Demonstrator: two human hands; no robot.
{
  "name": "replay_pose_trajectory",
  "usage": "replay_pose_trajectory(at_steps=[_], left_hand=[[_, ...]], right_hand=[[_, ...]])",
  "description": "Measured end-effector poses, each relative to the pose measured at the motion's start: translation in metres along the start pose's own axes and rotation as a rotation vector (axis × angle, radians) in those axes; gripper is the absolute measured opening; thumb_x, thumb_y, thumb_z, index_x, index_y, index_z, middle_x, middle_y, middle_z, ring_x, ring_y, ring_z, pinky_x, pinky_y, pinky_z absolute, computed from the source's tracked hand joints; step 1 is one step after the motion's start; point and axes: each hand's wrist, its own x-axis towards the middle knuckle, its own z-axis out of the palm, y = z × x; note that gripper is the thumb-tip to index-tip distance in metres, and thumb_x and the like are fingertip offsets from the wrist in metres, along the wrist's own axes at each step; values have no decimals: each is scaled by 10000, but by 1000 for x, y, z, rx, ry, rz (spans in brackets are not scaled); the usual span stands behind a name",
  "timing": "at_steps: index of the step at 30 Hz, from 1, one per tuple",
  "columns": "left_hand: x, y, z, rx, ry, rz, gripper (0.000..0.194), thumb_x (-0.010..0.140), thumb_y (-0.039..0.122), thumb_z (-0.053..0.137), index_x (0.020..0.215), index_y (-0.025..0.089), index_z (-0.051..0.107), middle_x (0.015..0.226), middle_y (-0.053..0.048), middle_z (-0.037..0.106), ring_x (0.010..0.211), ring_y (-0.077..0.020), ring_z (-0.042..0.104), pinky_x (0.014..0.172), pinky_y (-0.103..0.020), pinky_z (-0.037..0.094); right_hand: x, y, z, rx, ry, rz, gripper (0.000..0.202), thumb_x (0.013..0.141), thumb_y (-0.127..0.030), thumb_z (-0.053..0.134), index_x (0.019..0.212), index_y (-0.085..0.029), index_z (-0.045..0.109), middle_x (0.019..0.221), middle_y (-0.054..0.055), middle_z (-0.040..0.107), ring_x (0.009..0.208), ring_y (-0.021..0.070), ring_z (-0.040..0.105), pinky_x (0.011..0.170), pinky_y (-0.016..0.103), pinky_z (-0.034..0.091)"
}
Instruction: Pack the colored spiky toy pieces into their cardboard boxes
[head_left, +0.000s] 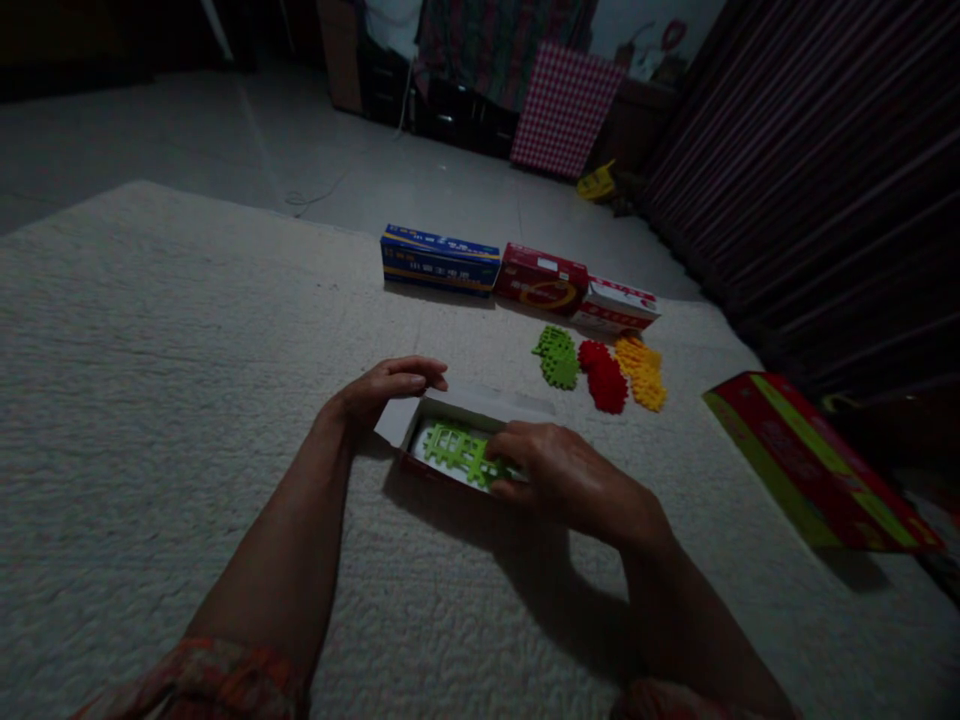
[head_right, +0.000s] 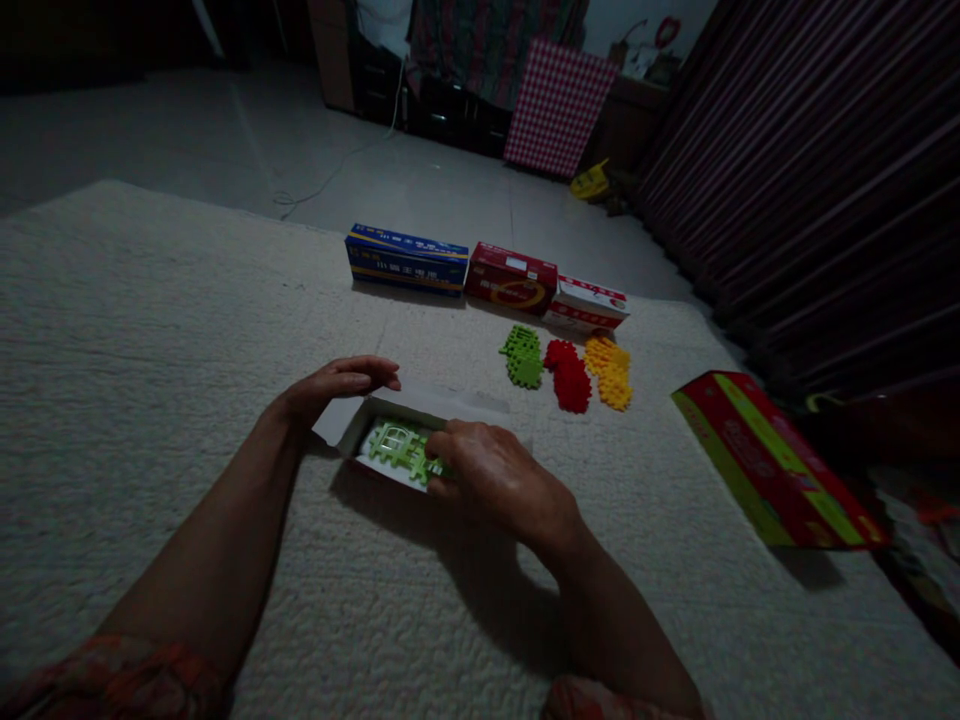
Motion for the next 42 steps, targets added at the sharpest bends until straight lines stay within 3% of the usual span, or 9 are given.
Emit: replay_pose_trajectory(at_steps=[13, 17, 19, 22, 24, 26, 28, 31, 42], left_hand=[[2, -2, 0, 4, 7, -9, 375, 677, 342, 821, 1027, 213, 787, 984, -71, 763, 891, -224, 658, 838, -368, 477], [1, 0, 0, 53, 20, 3, 373, 692, 352, 813, 1037, 213, 787, 980, -72, 774, 919, -234, 669, 867, -373, 478], [1, 1, -1, 68, 13, -1, 366, 708, 354, 803, 1046, 216, 782, 995, -75, 776, 925, -246, 674, 868, -390, 488], [1, 1, -1, 76, 3, 9, 362, 707, 353, 799, 1041, 214, 780, 999, -75, 778, 936, -255, 678, 883, -402, 495], [2, 1, -1, 78, 3, 17, 368, 700, 359, 802, 1038, 213, 781, 992, -73, 780, 946, -256, 678, 899, -403, 491], [3, 1, -1, 75, 3, 8, 375, 696, 361, 804, 1041, 215, 780, 990, -72, 780, 944, -256, 680, 903, -407, 490], [2, 0, -1, 75, 5, 3, 374, 696, 358, 805, 1041, 216, 780, 990, -72, 779, 934, -256, 682, 898, -409, 491], [2, -1, -1, 86, 18, 24, 353, 718, 344, 792, 1044, 212, 781, 994, -77, 775, 937, -259, 680, 889, -410, 492], [2, -1, -1, 84, 28, 13, 363, 697, 355, 799, 1035, 222, 789, 994, -83, 772, 948, -267, 675, 886, -425, 495]], right_hand=[[13, -1, 5, -133, -142, 103, 77, 834, -211, 671, 889, -201, 724, 814, 55, 712, 699, 168, 630, 597, 262, 364], [3, -1, -9, -91, -80, 81, 118, 888, -216, 605, 857, -186, 715, 790, 52, 711, 679, 149, 619, 592, 254, 359], [-2, 13, -19, -35, 60, 62, 162, 925, -218, 560, 879, -189, 713, 813, 49, 719, 700, 147, 626, 624, 254, 394], [2, 58, -24, 1, 383, 103, 191, 939, -243, 528, 943, -192, 713, 900, 66, 732, 806, 183, 654, 743, 299, 474], [13, 98, -16, -71, 600, 206, 225, 929, -244, 500, 963, -196, 717, 951, 92, 727, 888, 231, 656, 835, 376, 500], [24, 134, -1, -145, 703, 304, 309, 876, -188, 491, 1099, -189, 705, 1139, 144, 702, 1083, 286, 624, 943, 457, 488], [32, 160, 16, -196, 675, 391, 431, 834, -202, 533, 1249, -176, 651, 1348, 181, 615, 1250, 338, 540, 1005, 533, 453], [36, 175, 36, -272, 608, 485, 544, 836, -245, 556, 1374, -168, 559, 1527, 188, 470, 1376, 379, 418, 1060, 624, 373], [33, 172, 52, -381, 564, 488, 515, 873, -301, 559, 1375, -187, 544, 1583, 165, 407, 1413, 375, 353, 1079, 652, 306]])
